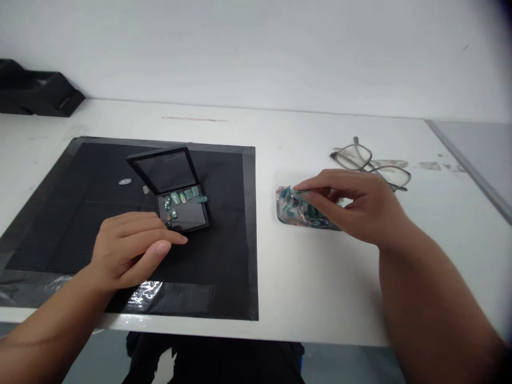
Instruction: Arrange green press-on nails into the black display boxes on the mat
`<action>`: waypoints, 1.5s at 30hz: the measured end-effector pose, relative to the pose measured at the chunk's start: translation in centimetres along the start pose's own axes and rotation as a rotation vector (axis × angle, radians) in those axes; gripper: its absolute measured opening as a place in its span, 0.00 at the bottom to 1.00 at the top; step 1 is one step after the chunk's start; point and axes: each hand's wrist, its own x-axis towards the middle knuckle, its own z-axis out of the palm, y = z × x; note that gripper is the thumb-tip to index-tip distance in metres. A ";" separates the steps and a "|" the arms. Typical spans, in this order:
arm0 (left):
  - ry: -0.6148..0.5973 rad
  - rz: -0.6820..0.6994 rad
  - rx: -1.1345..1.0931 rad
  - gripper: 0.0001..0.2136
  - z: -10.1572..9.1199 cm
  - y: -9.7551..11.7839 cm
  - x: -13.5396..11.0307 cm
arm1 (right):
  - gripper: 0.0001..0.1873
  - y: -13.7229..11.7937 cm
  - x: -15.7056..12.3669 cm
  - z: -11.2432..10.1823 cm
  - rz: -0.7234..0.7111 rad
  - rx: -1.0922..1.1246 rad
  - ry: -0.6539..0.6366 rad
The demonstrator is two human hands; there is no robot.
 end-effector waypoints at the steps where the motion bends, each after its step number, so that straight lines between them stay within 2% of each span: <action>1: 0.003 0.003 0.003 0.10 0.0 0.0 0.1 | 0.07 -0.2 -0.1 0.0 -0.031 0.020 0.031; 3: 0.009 0.011 0.012 0.10 0.0 0.0 0.2 | 0.06 -0.5 -0.3 0.2 -0.100 0.096 0.115; 7: -0.003 0.019 0.010 0.10 0.0 0.0 0.3 | 0.12 -1.3 -0.9 0.6 -0.165 0.387 0.226; 11: -0.031 0.008 0.006 0.10 0.0 -0.1 0.1 | 0.14 -2.0 -1.3 1.0 -0.190 0.602 0.172; 23: -0.040 -0.001 0.014 0.09 -0.1 0.0 0.2 | 0.15 -2.4 -1.5 1.5 -0.223 0.800 0.032; 27: -0.025 0.015 0.003 0.08 -0.1 0.1 0.3 | 0.15 -2.7 -1.4 1.8 -0.309 0.910 -0.001; 31: -0.023 0.015 0.017 0.08 0.0 0.1 0.4 | 0.13 -3.2 -1.3 1.8 -0.386 1.020 -0.098; 33: 0.015 0.004 0.022 0.07 0.0 0.1 0.5 | 0.13 -3.4 -1.4 1.7 -0.407 1.036 -0.137; 38: 0.105 -0.009 -0.013 0.08 0.3 0.1 0.7 | 0.12 -3.3 -1.7 1.8 -0.398 1.006 -0.161; 45: 0.099 -0.036 -0.040 0.09 0.7 0.1 0.4 | 0.10 -3.7 -2.0 2.7 -0.287 1.020 -0.165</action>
